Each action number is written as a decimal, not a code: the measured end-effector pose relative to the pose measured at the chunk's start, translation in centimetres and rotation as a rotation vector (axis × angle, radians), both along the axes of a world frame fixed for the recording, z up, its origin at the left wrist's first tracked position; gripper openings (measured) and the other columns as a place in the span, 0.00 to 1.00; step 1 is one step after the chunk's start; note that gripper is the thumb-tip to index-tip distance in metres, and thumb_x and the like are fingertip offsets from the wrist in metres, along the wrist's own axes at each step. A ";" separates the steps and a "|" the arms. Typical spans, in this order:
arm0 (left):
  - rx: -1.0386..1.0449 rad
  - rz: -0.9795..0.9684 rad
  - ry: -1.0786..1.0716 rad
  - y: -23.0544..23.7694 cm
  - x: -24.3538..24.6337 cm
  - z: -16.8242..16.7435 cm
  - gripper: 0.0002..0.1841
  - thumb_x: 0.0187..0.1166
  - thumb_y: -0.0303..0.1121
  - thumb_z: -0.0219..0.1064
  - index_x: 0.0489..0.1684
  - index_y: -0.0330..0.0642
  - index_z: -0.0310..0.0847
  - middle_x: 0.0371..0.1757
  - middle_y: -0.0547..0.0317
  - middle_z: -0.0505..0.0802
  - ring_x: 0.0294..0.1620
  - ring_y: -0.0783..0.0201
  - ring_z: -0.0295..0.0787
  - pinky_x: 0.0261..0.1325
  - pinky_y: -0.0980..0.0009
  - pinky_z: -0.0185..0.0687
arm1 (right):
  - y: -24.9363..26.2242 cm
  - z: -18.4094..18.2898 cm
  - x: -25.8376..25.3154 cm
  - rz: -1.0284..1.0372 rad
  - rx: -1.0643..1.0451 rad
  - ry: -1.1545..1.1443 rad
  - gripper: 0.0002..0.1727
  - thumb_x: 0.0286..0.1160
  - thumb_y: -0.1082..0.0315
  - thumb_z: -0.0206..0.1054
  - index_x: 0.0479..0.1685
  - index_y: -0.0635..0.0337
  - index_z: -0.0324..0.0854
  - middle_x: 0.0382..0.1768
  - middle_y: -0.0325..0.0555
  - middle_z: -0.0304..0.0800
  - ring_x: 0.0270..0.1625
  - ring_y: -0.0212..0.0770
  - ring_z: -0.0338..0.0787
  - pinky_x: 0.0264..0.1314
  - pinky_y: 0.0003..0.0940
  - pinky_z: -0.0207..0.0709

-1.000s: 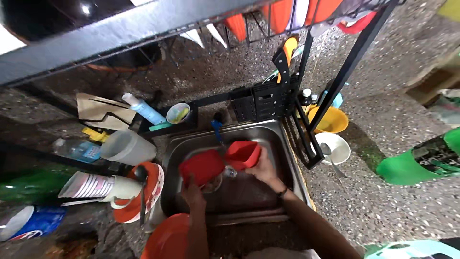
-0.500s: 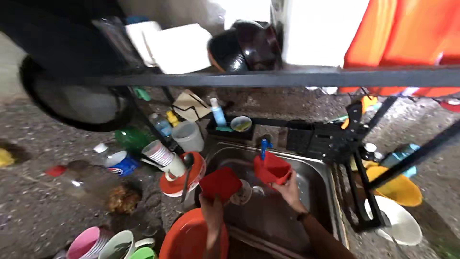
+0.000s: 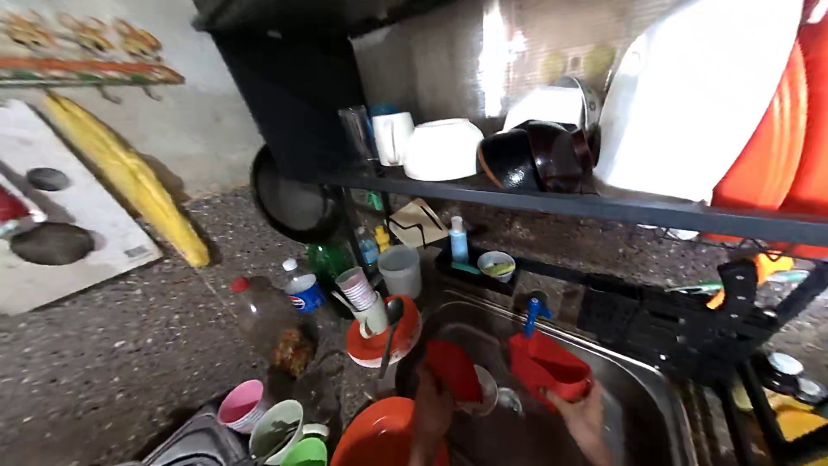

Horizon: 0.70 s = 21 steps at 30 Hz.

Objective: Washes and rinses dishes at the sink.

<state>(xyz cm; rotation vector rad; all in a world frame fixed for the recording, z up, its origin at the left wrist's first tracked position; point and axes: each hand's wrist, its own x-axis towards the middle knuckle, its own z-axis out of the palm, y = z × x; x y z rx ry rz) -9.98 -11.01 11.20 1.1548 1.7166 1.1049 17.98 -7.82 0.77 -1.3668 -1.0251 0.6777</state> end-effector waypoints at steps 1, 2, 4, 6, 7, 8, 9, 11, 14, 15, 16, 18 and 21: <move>-0.013 -0.020 0.006 0.0 -0.2 0.3 0.34 0.85 0.27 0.61 0.90 0.35 0.48 0.63 0.29 0.87 0.50 0.41 0.95 0.50 0.43 0.94 | 0.0 -0.2 -0.1 -0.003 0.005 0.000 0.72 0.31 0.71 0.93 0.89 0.71 0.48 0.77 0.72 0.72 0.78 0.56 0.78 0.80 0.48 0.75; -0.017 -0.019 0.009 0.0 -0.3 0.7 0.34 0.85 0.27 0.62 0.90 0.35 0.50 0.62 0.29 0.87 0.50 0.40 0.94 0.51 0.41 0.93 | -0.1 -0.4 -0.2 0.030 0.007 -0.028 0.72 0.29 0.70 0.93 0.89 0.71 0.49 0.77 0.73 0.72 0.78 0.56 0.78 0.80 0.48 0.75; 0.002 -0.001 0.020 -0.2 -0.3 0.5 0.33 0.85 0.27 0.62 0.89 0.36 0.51 0.63 0.29 0.87 0.51 0.38 0.94 0.50 0.40 0.94 | -0.7 -0.4 -0.3 0.087 0.014 -0.143 0.72 0.22 0.65 0.95 0.86 0.68 0.56 0.72 0.66 0.80 0.73 0.53 0.84 0.76 0.49 0.80; 0.049 0.019 0.023 -0.8 0.1 0.1 0.33 0.85 0.24 0.61 0.90 0.35 0.51 0.67 0.27 0.84 0.53 0.38 0.94 0.49 0.40 0.94 | -2.2 1.2 0.1 0.080 0.030 -0.263 0.71 0.23 0.59 0.96 0.86 0.67 0.60 0.74 0.63 0.81 0.74 0.53 0.84 0.77 0.52 0.79; 0.079 0.023 0.027 -1.2 0.4 -0.2 0.33 0.85 0.24 0.61 0.89 0.33 0.50 0.68 0.26 0.83 0.52 0.39 0.94 0.46 0.42 0.95 | -3.3 2.5 0.6 0.075 0.033 -0.361 0.69 0.27 0.56 0.96 0.86 0.67 0.61 0.77 0.64 0.78 0.78 0.55 0.80 0.82 0.53 0.75; 0.096 0.013 0.028 -1.5 0.8 -0.5 0.34 0.85 0.23 0.59 0.90 0.33 0.49 0.71 0.26 0.80 0.53 0.40 0.94 0.46 0.43 0.95 | -4.5 3.7 1.1 0.057 0.036 -0.487 0.65 0.31 0.53 0.95 0.84 0.66 0.66 0.78 0.63 0.76 0.80 0.57 0.77 0.83 0.55 0.72; 0.089 -0.006 0.022 -1.8 1.3 -0.8 0.34 0.85 0.23 0.58 0.91 0.34 0.47 0.74 0.27 0.78 0.53 0.42 0.94 0.45 0.45 0.96 | -5.8 4.8 1.6 0.039 0.070 -0.630 0.60 0.36 0.50 0.93 0.82 0.62 0.71 0.77 0.62 0.77 0.81 0.59 0.76 0.82 0.57 0.73; 0.023 -0.066 -0.056 -2.0 3.0 -1.5 0.33 0.88 0.24 0.56 0.92 0.36 0.45 0.78 0.28 0.74 0.55 0.43 0.93 0.45 0.48 0.96 | -7.9 6.7 2.6 0.033 0.198 -0.915 0.50 0.44 0.53 0.87 0.80 0.51 0.75 0.77 0.61 0.78 0.82 0.65 0.74 0.79 0.59 0.76; -0.181 -0.217 -0.265 -1.6 7.4 -2.3 0.31 0.89 0.25 0.57 0.91 0.37 0.50 0.77 0.30 0.76 0.55 0.41 0.93 0.46 0.48 0.96 | -10.3 10.5 3.8 0.173 0.281 -1.190 0.52 0.45 0.73 0.85 0.83 0.37 0.72 0.79 0.58 0.79 0.83 0.72 0.72 0.83 0.69 0.67; -0.291 -0.281 -0.326 -1.0 9.4 -2.4 0.30 0.88 0.24 0.58 0.90 0.37 0.52 0.74 0.30 0.79 0.55 0.41 0.93 0.46 0.49 0.95 | -10.7 11.7 4.1 0.233 0.276 -1.263 0.52 0.49 0.78 0.82 0.85 0.34 0.71 0.80 0.55 0.78 0.83 0.70 0.73 0.84 0.70 0.64; -0.412 -0.354 -0.381 -0.3 11.3 -2.7 0.29 0.88 0.25 0.58 0.87 0.37 0.55 0.70 0.31 0.82 0.54 0.42 0.93 0.48 0.49 0.94 | -11.0 12.7 4.4 0.295 0.264 -1.330 0.52 0.53 0.82 0.79 0.86 0.33 0.70 0.81 0.53 0.77 0.84 0.67 0.73 0.85 0.70 0.62; -0.556 -0.519 -0.441 1.1 14.3 -4.7 0.21 0.91 0.28 0.54 0.79 0.32 0.63 0.60 0.38 0.87 0.49 0.53 0.90 0.51 0.58 0.89 | -11.2 13.7 5.1 0.404 0.251 -1.450 0.49 0.63 0.87 0.71 0.87 0.32 0.68 0.83 0.48 0.76 0.86 0.60 0.71 0.88 0.67 0.60; -0.445 -0.553 -0.480 1.2 16.4 -8.2 0.15 0.91 0.22 0.48 0.69 0.23 0.71 0.55 0.45 0.88 0.50 0.67 0.83 0.59 0.71 0.82 | -11.3 14.6 5.8 0.477 0.268 -1.566 0.46 0.69 0.90 0.63 0.87 0.35 0.69 0.84 0.44 0.75 0.88 0.55 0.69 0.90 0.62 0.58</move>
